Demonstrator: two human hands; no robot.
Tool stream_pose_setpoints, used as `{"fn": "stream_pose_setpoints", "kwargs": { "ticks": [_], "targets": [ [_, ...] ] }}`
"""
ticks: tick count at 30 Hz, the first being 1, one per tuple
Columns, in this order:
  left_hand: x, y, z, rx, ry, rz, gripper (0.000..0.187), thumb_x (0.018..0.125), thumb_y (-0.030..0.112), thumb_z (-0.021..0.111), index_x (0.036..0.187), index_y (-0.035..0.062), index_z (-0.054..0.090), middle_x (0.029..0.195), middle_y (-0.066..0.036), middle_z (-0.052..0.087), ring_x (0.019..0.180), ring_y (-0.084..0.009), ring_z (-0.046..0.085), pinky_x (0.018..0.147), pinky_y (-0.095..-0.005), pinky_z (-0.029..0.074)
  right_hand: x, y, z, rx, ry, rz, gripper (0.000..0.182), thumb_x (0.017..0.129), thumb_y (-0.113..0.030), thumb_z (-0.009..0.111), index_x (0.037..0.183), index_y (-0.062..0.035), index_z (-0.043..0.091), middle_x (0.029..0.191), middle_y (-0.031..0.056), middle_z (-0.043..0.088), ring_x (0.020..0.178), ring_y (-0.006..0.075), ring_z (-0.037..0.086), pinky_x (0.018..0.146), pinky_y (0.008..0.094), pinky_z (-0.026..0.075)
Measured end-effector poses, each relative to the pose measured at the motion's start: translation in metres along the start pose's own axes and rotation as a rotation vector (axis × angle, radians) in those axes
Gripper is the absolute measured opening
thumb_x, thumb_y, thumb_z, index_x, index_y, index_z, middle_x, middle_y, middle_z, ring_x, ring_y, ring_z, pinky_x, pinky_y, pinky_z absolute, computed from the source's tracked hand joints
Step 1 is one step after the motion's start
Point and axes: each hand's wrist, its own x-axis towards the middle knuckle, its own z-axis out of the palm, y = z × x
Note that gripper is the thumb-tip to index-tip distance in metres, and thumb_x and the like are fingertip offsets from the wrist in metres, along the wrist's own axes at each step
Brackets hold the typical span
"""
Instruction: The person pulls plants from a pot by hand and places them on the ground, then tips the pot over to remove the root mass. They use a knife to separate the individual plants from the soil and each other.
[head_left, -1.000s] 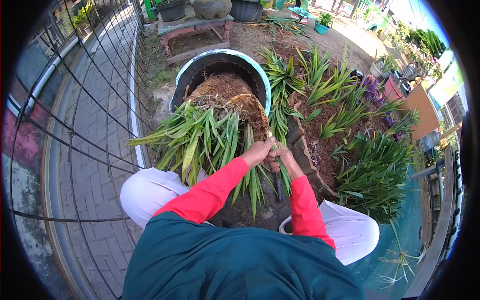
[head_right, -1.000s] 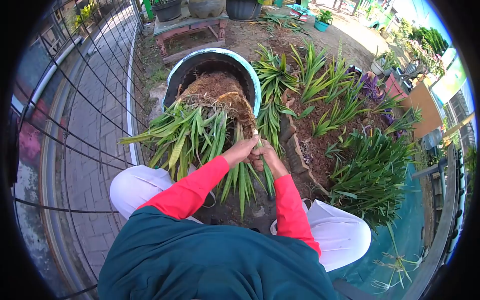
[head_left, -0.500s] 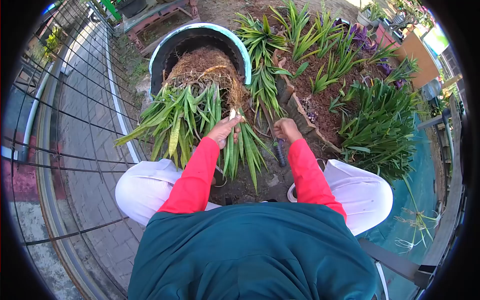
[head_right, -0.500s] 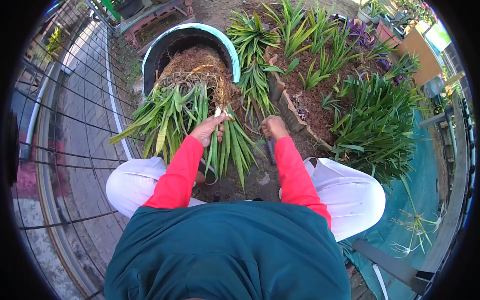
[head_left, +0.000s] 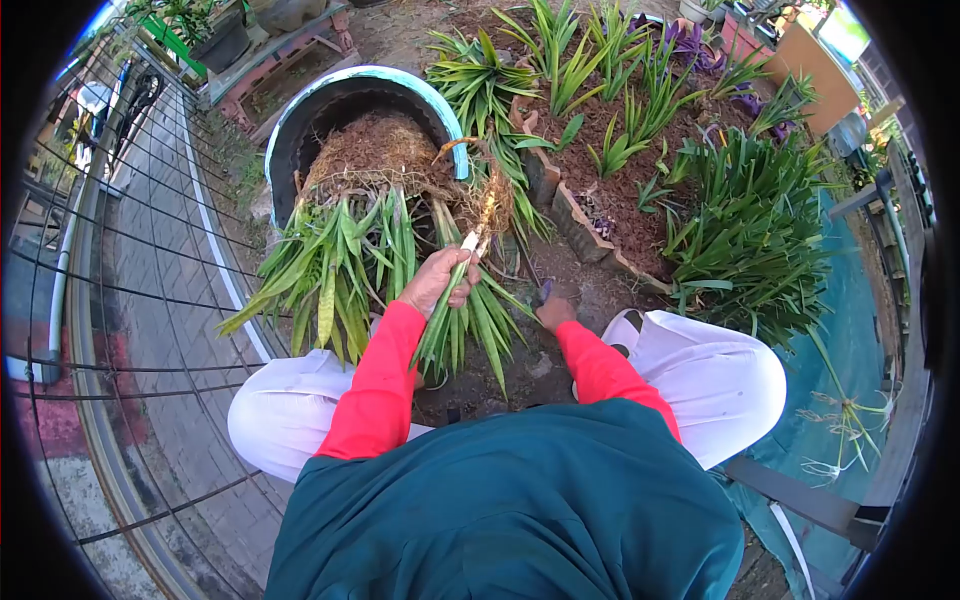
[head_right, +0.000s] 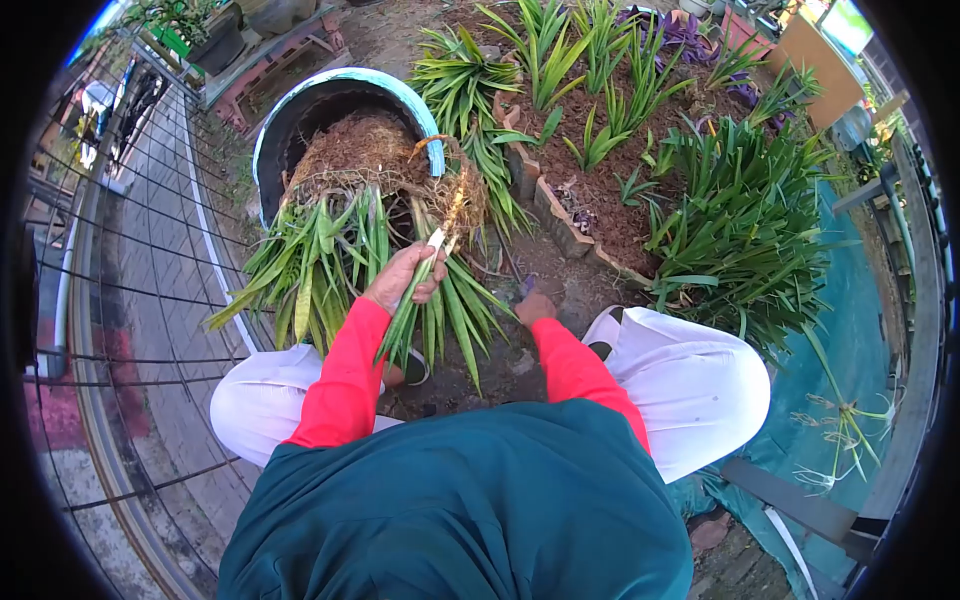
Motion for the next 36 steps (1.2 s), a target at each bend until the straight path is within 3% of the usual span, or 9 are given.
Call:
{"fn": "stream_pose_setpoints", "kwargs": {
  "ticks": [2,3,6,9,13,22,28,33,36],
  "targets": [
    [0.004,-0.002,0.0,-0.022,-0.013,0.073,0.02,0.091,0.025,0.047,0.097,0.0064,0.048,0.07,-0.003,0.052,0.046,-0.0075,0.041,0.038,-0.0218,0.032,0.011,0.0,0.0,0.153,-0.05,0.006,0.032,0.066,-0.017,0.056,0.091,0.0014,0.058,0.086,0.0246,0.064,0.085,0.0372,0.063,0.075,0.0477,0.047],
    [0.005,0.0,0.0,-0.03,-0.015,0.083,0.02,0.091,0.025,0.047,0.097,0.0064,0.048,0.07,-0.003,0.052,0.046,-0.0075,0.041,0.038,-0.0218,0.032,0.008,0.001,0.006,0.251,0.117,-0.038,0.025,0.063,-0.018,0.054,0.076,0.0027,0.06,0.074,0.0221,0.063,0.071,0.0337,0.064,0.061,0.0462,0.048],
    [0.006,-0.001,-0.005,-0.071,-0.027,0.133,0.026,0.093,0.029,0.047,0.105,0.006,0.049,0.071,-0.002,0.052,0.048,-0.008,0.042,0.041,-0.0216,0.033,-0.019,-0.009,-0.02,0.613,-0.161,0.003,0.02,0.063,-0.018,0.056,0.073,-0.0003,0.057,0.063,0.0143,0.059,0.05,0.0279,0.056,0.046,0.0417,0.043],
    [0.009,-0.008,-0.012,-0.047,-0.049,0.123,0.037,0.093,0.037,0.047,0.117,0.009,0.047,0.071,-0.001,0.05,0.049,-0.008,0.041,0.043,-0.0226,0.034,-0.074,-0.029,-0.035,0.942,-0.071,0.047,0.014,0.067,-0.017,0.056,0.072,-0.0043,0.052,0.056,0.0059,0.048,0.04,0.0187,0.044,0.037,0.0343,0.036],
    [0.023,-0.016,-0.004,-0.1,-0.086,0.115,0.038,0.093,0.04,0.045,0.122,0.0162,0.044,0.068,0.002,0.044,0.048,-0.0066,0.038,0.045,-0.0218,0.034,-0.131,-0.038,-0.052,1.276,-0.024,0.188,0.017,0.071,-0.017,0.057,0.076,-0.0048,0.048,0.053,0.0047,0.045,0.039,0.0162,0.045,0.036,0.0323,0.037],
    [0.068,-0.03,0.016,0.075,-0.049,0.139,0.036,0.092,0.039,0.048,0.117,0.0136,0.048,0.059,0.004,0.035,0.044,-0.0064,0.031,0.042,-0.0224,0.027,-0.196,-0.029,-0.092,1.165,0.306,0.075,0.021,0.071,-0.009,0.057,0.087,0.0013,0.048,0.059,0.0068,0.052,0.045,0.0157,0.051,0.041,0.029,0.041],
    [0.1,-0.035,0.028,0.273,-0.153,0.054,0.031,0.091,0.037,0.049,0.092,0.0067,0.049,0.057,0.005,0.032,0.042,-0.0058,0.025,0.04,-0.0248,0.02,-0.17,-0.017,-0.123,0.59,0.52,-0.078,0.028,0.07,-0.014,0.059,0.09,0.0012,0.047,0.061,0.012,0.053,0.058,0.0248,0.056,0.055,0.0348,0.045],
    [0.127,-0.041,0.025,0.491,-0.153,-0.04,0.039,0.091,0.043,0.046,0.095,0.0048,0.055,0.058,0.001,0.042,0.043,-0.0091,0.04,0.041,-0.0242,0.032,-0.15,-0.008,-0.139,0.253,0.499,-0.022,0.042,0.073,-0.027,0.059,0.1,0.0014,0.046,0.081,0.0282,0.06,0.08,0.045,0.057,0.071,0.051,0.042],
    [0.154,-0.06,0.011,0.849,-0.05,-0.031,0.047,0.09,0.047,0.043,0.092,0.0031,0.058,0.068,-0.009,0.056,0.056,-0.0203,0.055,0.054,-0.0346,0.045,-0.136,0.007,-0.135,0.106,0.465,0.029,0.039,0.073,-0.026,0.058,0.099,0.0016,0.047,0.079,0.0282,0.06,0.08,0.045,0.058,0.072,0.0498,0.043]
  ]
}}
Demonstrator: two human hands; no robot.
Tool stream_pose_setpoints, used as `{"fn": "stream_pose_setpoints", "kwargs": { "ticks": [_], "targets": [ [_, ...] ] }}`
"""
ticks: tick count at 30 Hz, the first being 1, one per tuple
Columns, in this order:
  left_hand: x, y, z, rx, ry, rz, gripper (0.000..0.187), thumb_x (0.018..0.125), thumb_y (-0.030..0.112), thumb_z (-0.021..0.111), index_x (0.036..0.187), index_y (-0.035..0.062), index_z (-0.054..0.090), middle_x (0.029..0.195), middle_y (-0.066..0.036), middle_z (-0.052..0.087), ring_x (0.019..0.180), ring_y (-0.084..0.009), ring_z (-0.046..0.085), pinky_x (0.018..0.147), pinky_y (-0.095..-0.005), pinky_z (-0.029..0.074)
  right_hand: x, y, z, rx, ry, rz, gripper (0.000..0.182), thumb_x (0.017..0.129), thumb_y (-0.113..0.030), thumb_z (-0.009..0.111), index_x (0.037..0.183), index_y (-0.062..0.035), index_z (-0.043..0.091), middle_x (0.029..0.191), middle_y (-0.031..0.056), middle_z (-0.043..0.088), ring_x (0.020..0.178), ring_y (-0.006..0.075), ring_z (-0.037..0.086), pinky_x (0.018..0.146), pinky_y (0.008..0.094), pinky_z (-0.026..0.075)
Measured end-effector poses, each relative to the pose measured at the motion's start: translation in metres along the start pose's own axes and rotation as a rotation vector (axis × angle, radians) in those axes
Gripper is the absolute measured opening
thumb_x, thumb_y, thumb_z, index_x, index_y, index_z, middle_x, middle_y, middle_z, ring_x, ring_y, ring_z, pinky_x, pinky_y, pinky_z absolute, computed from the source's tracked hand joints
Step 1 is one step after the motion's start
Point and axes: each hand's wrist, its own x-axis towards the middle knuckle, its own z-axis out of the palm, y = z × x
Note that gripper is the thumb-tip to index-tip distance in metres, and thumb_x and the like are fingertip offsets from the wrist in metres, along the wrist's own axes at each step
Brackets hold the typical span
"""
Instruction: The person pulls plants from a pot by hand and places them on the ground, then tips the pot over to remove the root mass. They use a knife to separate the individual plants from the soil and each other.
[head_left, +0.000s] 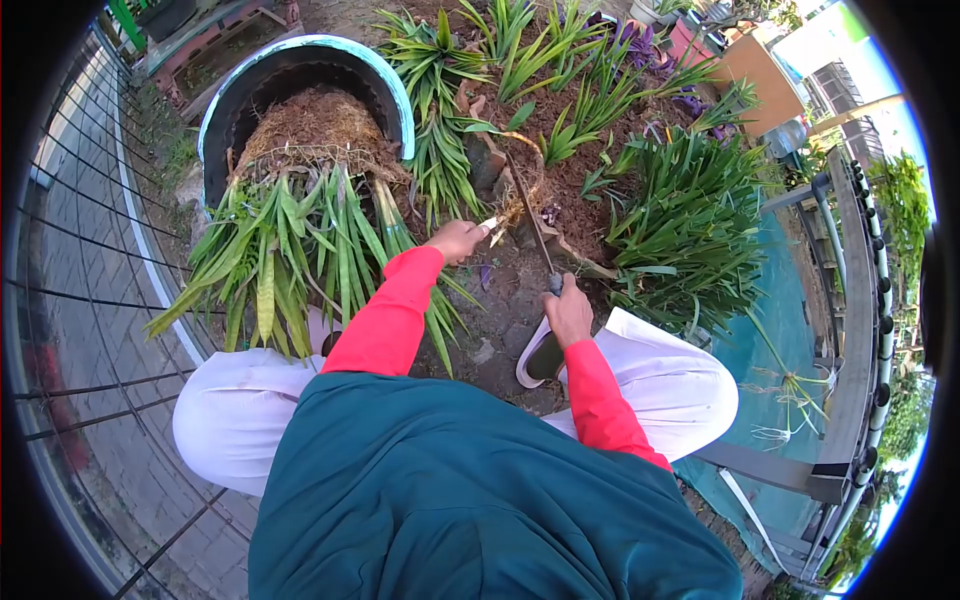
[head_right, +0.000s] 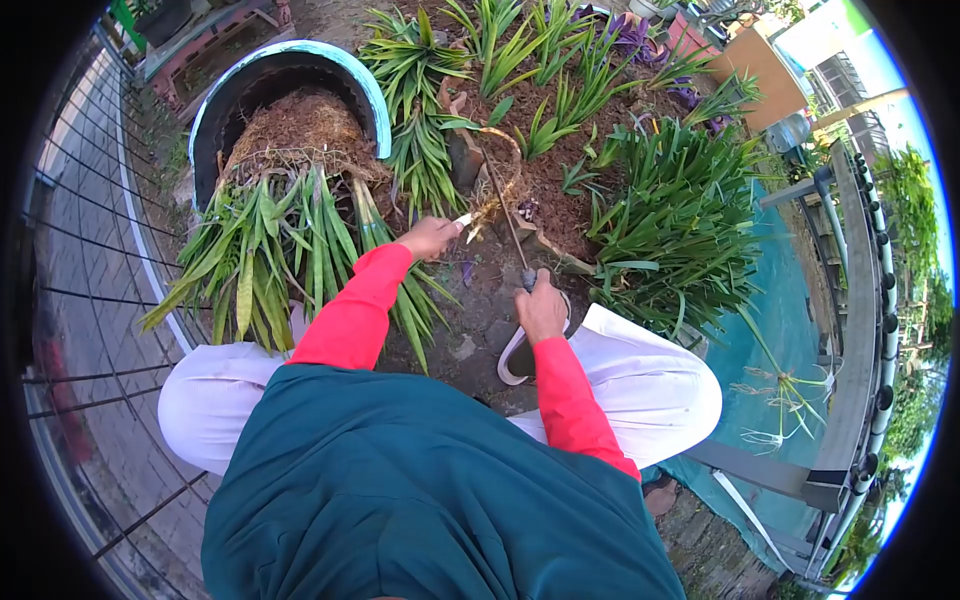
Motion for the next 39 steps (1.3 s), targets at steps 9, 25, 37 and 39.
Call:
{"fn": "stream_pose_setpoints", "kwargs": {
  "ticks": [9,25,37,39],
  "targets": [
    [-0.01,0.032,-0.003,0.478,0.339,0.118,0.043,0.092,0.039,0.041,0.095,-0.0008,0.058,0.092,-0.024,0.061,0.09,-0.0416,0.057,0.078,-0.0485,0.043,0.004,-0.032,-0.031,0.358,0.073,-0.007,0.034,0.075,-0.024,0.062,0.093,0.0009,0.049,0.067,0.014,0.056,0.061,0.024,0.055,0.062,0.0344,0.044],
    [-0.027,0.012,-0.005,0.594,0.321,-0.054,0.037,0.089,0.036,0.046,0.098,0.0036,0.06,0.095,-0.022,0.063,0.09,-0.0389,0.059,0.078,-0.048,0.045,0.04,0.022,0.022,0.042,-0.157,0.002,0.042,0.071,-0.028,0.053,0.099,0.0036,0.051,0.092,0.0312,0.059,0.093,0.0456,0.056,0.083,0.0488,0.043],
    [0.01,0.03,-0.012,-0.383,0.604,0.153,0.027,0.086,0.014,0.049,0.104,-0.0053,0.05,0.075,-0.009,0.056,0.059,-0.0166,0.054,0.054,-0.0307,0.045,0.022,-0.027,-0.01,0.796,-0.041,0.091,0.023,0.071,-0.016,0.058,0.086,0.0005,0.053,0.059,0.0101,0.053,0.037,0.0175,0.047,0.037,0.032,0.038],
    [0.005,0.062,-0.023,-0.456,0.664,0.243,0.031,0.084,0.011,0.052,0.11,-0.0057,0.047,0.071,-0.004,0.054,0.054,-0.0111,0.051,0.048,-0.0265,0.041,0.025,-0.03,-0.014,0.845,-0.03,0.104,0.025,0.071,-0.015,0.058,0.089,0.0011,0.053,0.059,0.0091,0.052,0.038,0.0175,0.047,0.036,0.0314,0.038]
  ]
}}
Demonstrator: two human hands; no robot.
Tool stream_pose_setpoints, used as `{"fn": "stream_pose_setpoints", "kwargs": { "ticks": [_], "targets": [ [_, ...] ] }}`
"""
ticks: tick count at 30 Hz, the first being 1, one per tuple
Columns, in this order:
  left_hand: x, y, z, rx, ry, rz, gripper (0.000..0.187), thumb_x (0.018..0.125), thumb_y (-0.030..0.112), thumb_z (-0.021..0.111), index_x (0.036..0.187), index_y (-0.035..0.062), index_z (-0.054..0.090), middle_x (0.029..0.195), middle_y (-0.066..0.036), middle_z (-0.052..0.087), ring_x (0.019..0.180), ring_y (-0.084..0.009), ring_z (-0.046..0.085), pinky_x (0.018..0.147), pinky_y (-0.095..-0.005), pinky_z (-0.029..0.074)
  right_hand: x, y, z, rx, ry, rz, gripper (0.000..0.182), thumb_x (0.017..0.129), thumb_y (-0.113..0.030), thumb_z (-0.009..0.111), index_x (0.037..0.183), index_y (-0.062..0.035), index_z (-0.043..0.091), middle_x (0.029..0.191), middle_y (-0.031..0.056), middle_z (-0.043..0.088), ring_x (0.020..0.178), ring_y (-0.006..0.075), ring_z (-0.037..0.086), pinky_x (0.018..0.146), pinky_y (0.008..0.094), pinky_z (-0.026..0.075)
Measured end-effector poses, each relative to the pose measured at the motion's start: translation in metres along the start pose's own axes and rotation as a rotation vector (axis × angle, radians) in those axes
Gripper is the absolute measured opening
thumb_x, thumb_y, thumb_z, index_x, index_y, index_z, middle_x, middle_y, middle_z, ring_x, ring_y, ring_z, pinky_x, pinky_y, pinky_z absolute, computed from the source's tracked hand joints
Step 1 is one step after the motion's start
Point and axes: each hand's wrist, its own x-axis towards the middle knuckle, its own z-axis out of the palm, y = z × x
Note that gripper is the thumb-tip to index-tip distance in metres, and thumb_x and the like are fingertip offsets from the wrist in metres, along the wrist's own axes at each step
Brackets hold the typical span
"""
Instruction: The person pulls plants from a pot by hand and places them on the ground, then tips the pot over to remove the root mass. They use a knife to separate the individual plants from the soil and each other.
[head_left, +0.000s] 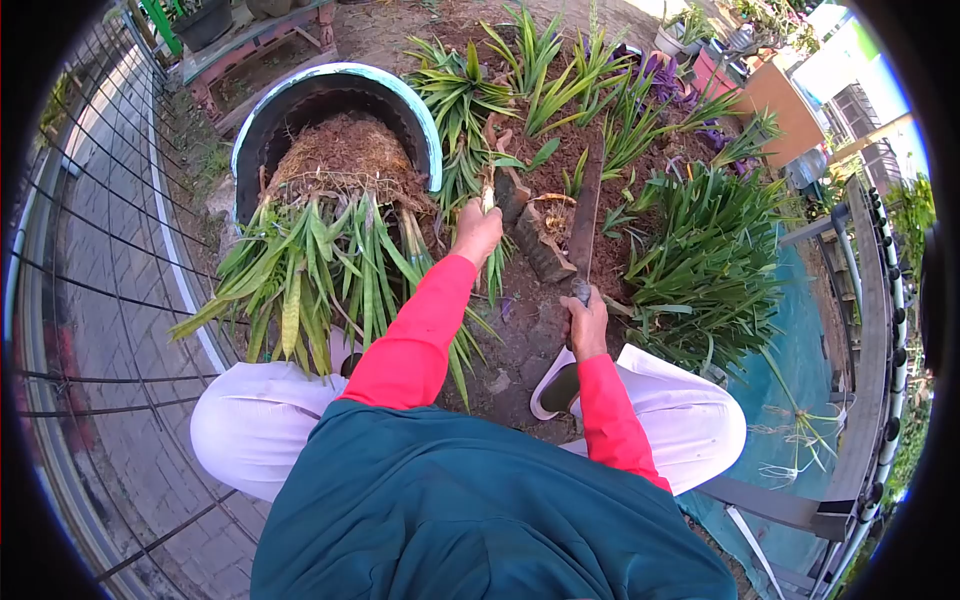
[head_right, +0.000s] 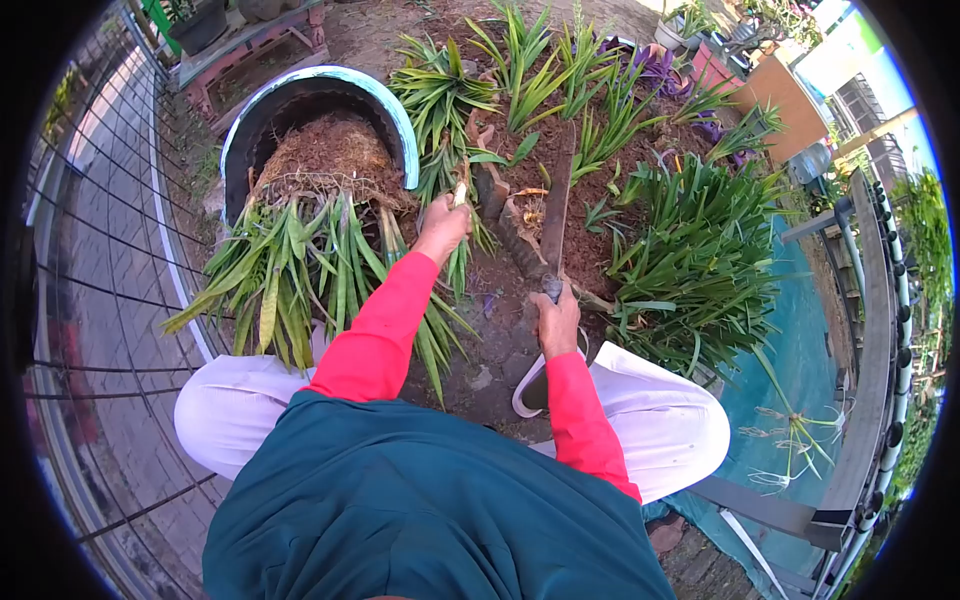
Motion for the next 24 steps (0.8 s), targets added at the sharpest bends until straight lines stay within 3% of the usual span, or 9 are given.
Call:
{"fn": "stream_pose_setpoints", "kwargs": {
  "ticks": [2,5,7,9,13,17,20,22,24],
  "targets": [
    [0.027,0.019,0.003,-0.012,0.153,0.185,0.031,0.084,0.011,0.051,0.11,-0.0059,0.048,0.071,-0.004,0.054,0.054,-0.0106,0.05,0.047,-0.0264,0.04,0.0,-0.012,-0.002,0.097,-0.013,0.035,0.029,0.071,-0.012,0.058,0.097,0.0014,0.052,0.059,0.0055,0.049,0.038,0.0149,0.046,0.034,0.0297,0.037],
    [0.049,0.133,-0.011,-0.287,0.04,0.158,0.041,0.084,0.015,0.056,0.114,-0.0113,0.046,0.082,-0.008,0.058,0.064,-0.0144,0.054,0.059,-0.0279,0.044,0.0,-0.021,-0.002,0.181,-0.016,0.061,0.027,0.071,-0.01,0.057,0.096,-0.0002,0.053,0.059,0.0047,0.048,0.038,0.0133,0.045,0.034,0.0294,0.037],
    [0.104,0.174,-0.02,0.136,0.278,0.419,0.081,0.079,0.04,0.065,0.133,-0.0089,0.028,0.127,-0.027,0.044,0.115,-0.03,0.048,0.096,-0.0368,0.038,0.001,-0.022,-0.002,0.206,0.003,0.058,0.023,0.072,-0.01,0.057,0.093,-0.0002,0.053,0.056,0.0033,0.046,0.037,0.0129,0.044,0.033,0.0283,0.036],
    [0.136,0.197,-0.026,0.121,0.336,0.579,0.089,0.073,0.044,0.065,0.136,-0.0044,0.025,0.134,-0.028,0.037,0.126,-0.034,0.037,0.104,-0.0372,0.028,0.005,-0.02,-0.004,0.181,-0.002,0.035,0.02,0.072,-0.01,0.057,0.088,0.0004,0.053,0.054,0.0026,0.044,0.036,0.0131,0.042,0.033,0.0281,0.036],
    [0.119,0.179,-0.009,0.629,0.073,0.631,0.076,0.073,0.039,0.067,0.131,-0.0022,0.038,0.127,-0.026,0.046,0.117,-0.0336,0.048,0.098,-0.0372,0.037,0.016,-0.018,-0.005,0.281,0.059,0.027,0.014,0.073,-0.011,0.056,0.081,-0.0047,0.046,0.057,0.0035,0.043,0.037,0.0137,0.041,0.034,0.0284,0.035],
    [0.067,0.089,0.041,0.891,-0.283,0.424,0.032,0.073,0.029,0.066,0.092,0.0041,0.068,0.099,-0.017,0.064,0.092,-0.0302,0.062,0.084,-0.0374,0.046,0.024,-0.024,-0.012,0.474,0.107,0.024,0.016,0.073,-0.01,0.056,0.083,-0.0053,0.045,0.059,0.0038,0.044,0.038,0.0138,0.04,0.034,0.0281,0.034],
    [0.043,0.055,0.075,0.875,-0.312,0.265,0.026,0.074,0.027,0.066,0.084,0.0031,0.067,0.093,-0.015,0.064,0.096,-0.031,0.058,0.081,-0.0423,0.044,0.027,-0.029,-0.018,0.523,0.129,0.015,0.017,0.073,-0.01,0.056,0.084,-0.0056,0.045,0.06,0.0038,0.044,0.039,0.0139,0.04,0.035,0.0278,0.035],
    [0.036,0.043,0.096,0.884,-0.011,0.45,0.022,0.075,0.026,0.065,0.078,0.0043,0.065,0.089,-0.012,0.063,0.097,-0.0302,0.055,0.08,-0.0443,0.042,0.027,-0.031,-0.017,0.543,0.143,0.017,0.017,0.072,-0.01,0.056,0.084,-0.0057,0.044,0.06,0.0038,0.044,0.039,0.0139,0.04,0.036,0.0277,0.035],
    [0.033,0.042,0.109,0.915,-0.03,0.53,0.02,0.075,0.024,0.064,0.081,0.0057,0.065,0.09,-0.011,0.061,0.096,-0.03,0.054,0.081,-0.0436,0.041,0.027,-0.035,-0.016,0.551,0.153,0.021,0.017,0.072,-0.009,0.056,0.082,-0.0063,0.043,0.06,0.0035,0.044,0.04,0.0136,0.04,0.036,0.0272,0.035]
  ]
}}
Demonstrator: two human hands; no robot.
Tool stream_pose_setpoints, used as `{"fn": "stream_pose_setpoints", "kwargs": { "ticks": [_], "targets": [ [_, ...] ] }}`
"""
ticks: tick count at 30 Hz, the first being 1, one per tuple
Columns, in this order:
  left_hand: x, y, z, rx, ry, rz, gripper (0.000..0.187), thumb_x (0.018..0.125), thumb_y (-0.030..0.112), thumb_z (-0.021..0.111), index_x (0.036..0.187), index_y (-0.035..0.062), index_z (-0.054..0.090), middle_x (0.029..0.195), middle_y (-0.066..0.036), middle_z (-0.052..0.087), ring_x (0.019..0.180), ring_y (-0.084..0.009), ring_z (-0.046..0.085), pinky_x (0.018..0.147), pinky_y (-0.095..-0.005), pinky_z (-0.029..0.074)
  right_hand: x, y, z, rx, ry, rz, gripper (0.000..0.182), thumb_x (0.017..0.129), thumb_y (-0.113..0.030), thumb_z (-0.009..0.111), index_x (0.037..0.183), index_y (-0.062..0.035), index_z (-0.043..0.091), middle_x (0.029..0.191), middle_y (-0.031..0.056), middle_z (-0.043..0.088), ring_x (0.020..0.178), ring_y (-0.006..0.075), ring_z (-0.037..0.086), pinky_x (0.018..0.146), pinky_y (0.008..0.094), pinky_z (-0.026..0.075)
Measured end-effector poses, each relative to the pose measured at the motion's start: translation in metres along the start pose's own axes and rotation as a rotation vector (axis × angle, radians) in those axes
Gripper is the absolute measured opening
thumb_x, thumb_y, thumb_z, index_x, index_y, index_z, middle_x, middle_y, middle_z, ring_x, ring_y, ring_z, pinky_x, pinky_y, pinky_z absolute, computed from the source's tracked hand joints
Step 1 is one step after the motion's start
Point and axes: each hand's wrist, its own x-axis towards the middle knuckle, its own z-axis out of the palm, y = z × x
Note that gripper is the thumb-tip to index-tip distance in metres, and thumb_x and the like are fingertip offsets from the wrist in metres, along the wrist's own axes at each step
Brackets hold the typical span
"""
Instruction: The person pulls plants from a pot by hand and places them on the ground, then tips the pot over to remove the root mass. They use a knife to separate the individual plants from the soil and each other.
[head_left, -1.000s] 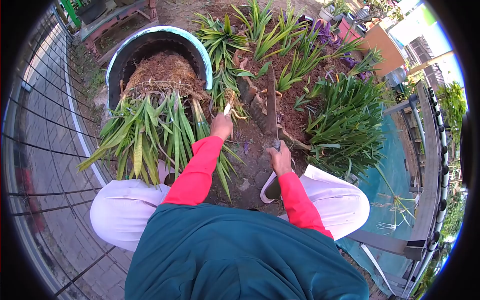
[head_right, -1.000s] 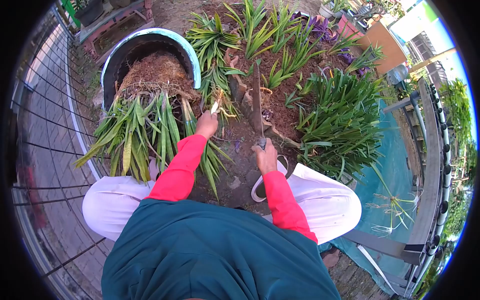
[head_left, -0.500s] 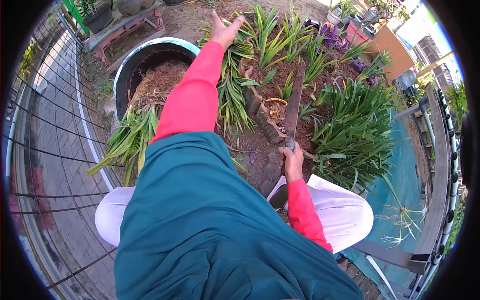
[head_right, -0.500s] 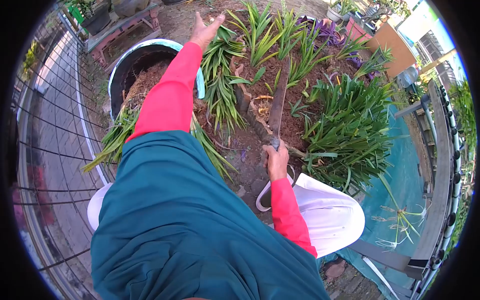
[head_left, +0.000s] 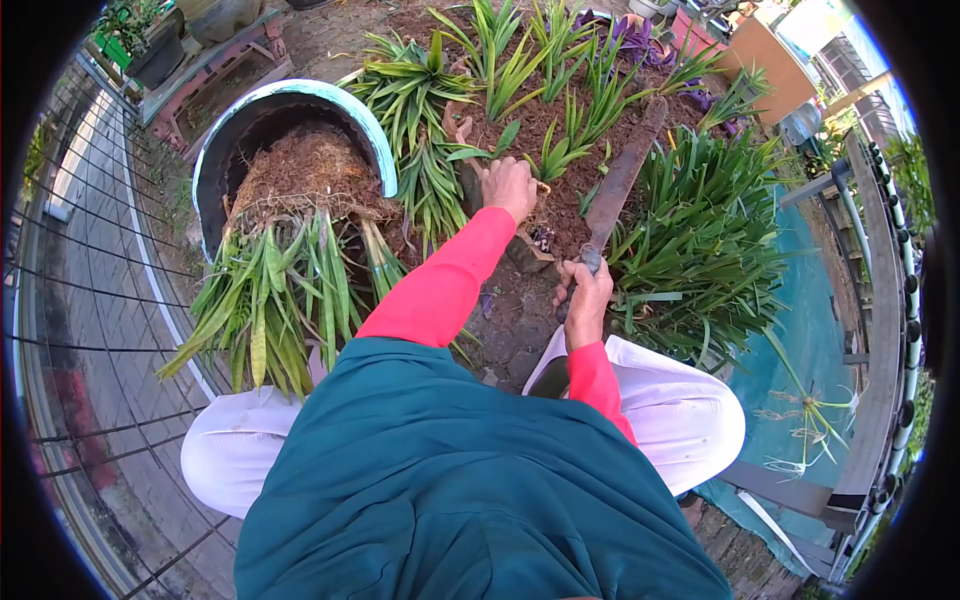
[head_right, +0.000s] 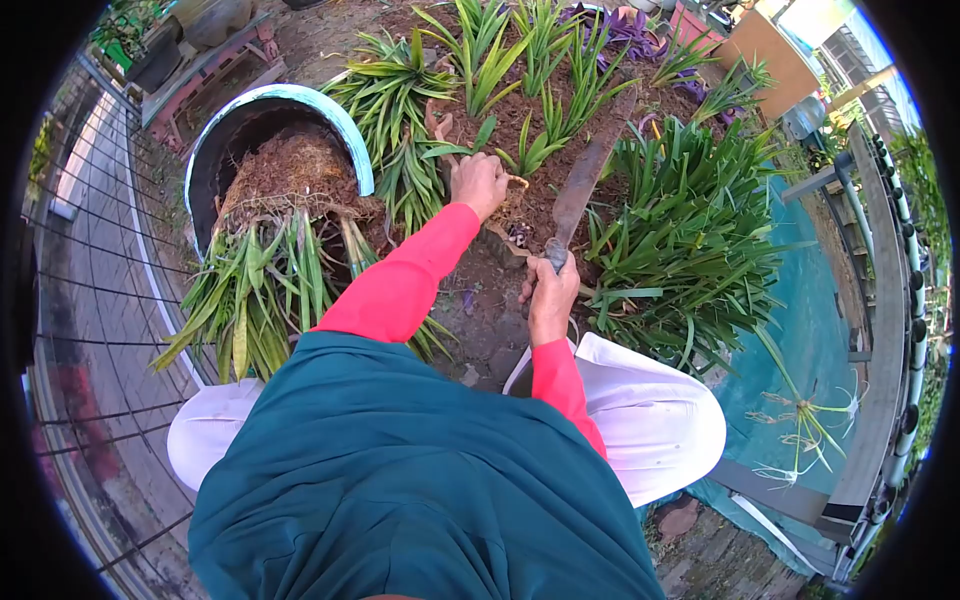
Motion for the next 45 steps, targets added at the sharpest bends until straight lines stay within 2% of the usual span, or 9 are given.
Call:
{"fn": "stream_pose_setpoints", "kwargs": {
  "ticks": [8,11,13,15,22,27,29,37,45],
  "targets": [
    [-0.005,0.017,0.032,0.298,-0.258,0.071,0.033,0.069,0.03,0.069,0.095,0.0118,0.063,0.099,-0.008,0.06,0.1,-0.026,0.051,0.087,-0.0431,0.034,0.003,-0.003,0.005,0.02,-0.053,0.016,0.016,0.073,-0.01,0.056,0.081,-0.0079,0.042,0.059,0.002,0.043,0.039,0.0123,0.04,0.036,0.0268,0.034],
    [-0.005,0.013,0.027,0.273,-0.149,0.098,0.027,0.071,0.021,0.065,0.096,0.0116,0.064,0.1,-0.008,0.06,0.097,-0.0263,0.055,0.087,-0.0418,0.034,0.004,-0.006,0.006,-0.03,-0.05,-0.029,0.012,0.076,-0.011,0.051,0.085,-0.0065,0.045,0.06,0.0027,0.045,0.04,0.0119,0.041,0.036,0.0261,0.035],
    [-0.008,0.005,0.017,0.24,-0.102,0.086,0.021,0.072,0.02,0.064,0.09,0.0092,0.065,0.096,-0.01,0.062,0.091,-0.0281,0.06,0.085,-0.0427,0.037,0.001,-0.007,0.007,-0.033,-0.049,-0.05,0.011,0.077,-0.011,0.048,0.086,-0.0057,0.046,0.06,0.0031,0.045,0.04,0.0119,0.042,0.036,0.026,0.035],
    [-0.01,-0.017,0.022,0.165,-0.358,-0.043,0.015,0.071,0.017,0.063,0.082,0.0077,0.067,0.088,-0.012,0.065,0.085,-0.0298,0.063,0.081,-0.0425,0.041,-0.001,-0.007,0.007,-0.067,-0.068,-0.037,0.01,0.077,-0.011,0.048,0.085,-0.0052,0.046,0.06,0.0032,0.045,0.04,0.0118,0.042,0.036,0.0261,0.035],
    [-0.06,-0.05,0.006,0.086,-0.395,-0.103,0.012,0.069,0.015,0.061,0.074,0.0063,0.068,0.079,-0.013,0.066,0.081,-0.0316,0.064,0.084,-0.0443,0.041,-0.012,0.0,0.007,-0.212,-0.076,-0.02,0.015,0.074,-0.008,0.055,0.083,-0.0021,0.046,0.055,0.0032,0.045,0.037,0.0121,0.042,0.032,0.0266,0.035],
    [-0.066,-0.054,-0.017,0.196,-0.277,-0.068,0.01,0.069,0.013,0.061,0.072,0.0063,0.068,0.077,-0.014,0.066,0.08,-0.0315,0.063,0.082,-0.0434,0.04,-0.036,0.026,-0.011,-0.08,-0.161,0.268,0.017,0.075,-0.008,0.058,0.086,-0.0052,0.045,0.057,0.0042,0.047,0.036,0.0144,0.043,0.032,0.0286,0.037],
    [-0.065,-0.054,-0.038,0.258,-0.303,-0.065,0.009,0.068,0.012,0.061,0.072,0.0066,0.067,0.076,-0.015,0.066,0.079,-0.0315,0.063,0.081,-0.0427,0.039,-0.055,0.021,-0.011,0.085,-0.192,0.568,0.016,0.078,-0.013,0.056,0.082,-0.0107,0.041,0.059,0.0038,0.047,0.04,0.0149,0.044,0.036,0.0305,0.04],
    [-0.076,-0.069,-0.101,0.155,-0.061,0.035,0.009,0.069,0.015,0.059,0.064,0.0075,0.062,0.066,-0.015,0.062,0.071,-0.0333,0.06,0.073,-0.0432,0.038,-0.069,-0.019,-0.014,0.198,-0.213,0.633,0.014,0.082,-0.022,0.055,0.084,-0.0111,0.046,0.062,0.0032,0.048,0.043,0.0133,0.044,0.04,0.0318,0.043],
    [-0.125,-0.116,-0.188,-0.078,0.232,-0.32,0.019,0.076,0.025,0.064,0.073,0.0061,0.066,0.069,-0.015,0.063,0.072,-0.0333,0.06,0.074,-0.0456,0.041,0.017,-0.056,-0.03,0.146,-0.429,0.934,0.022,0.086,-0.025,0.054,0.088,-0.0036,0.049,0.063,0.002,0.047,0.043,0.0078,0.044,0.039,0.0255,0.044]
  ]
}}
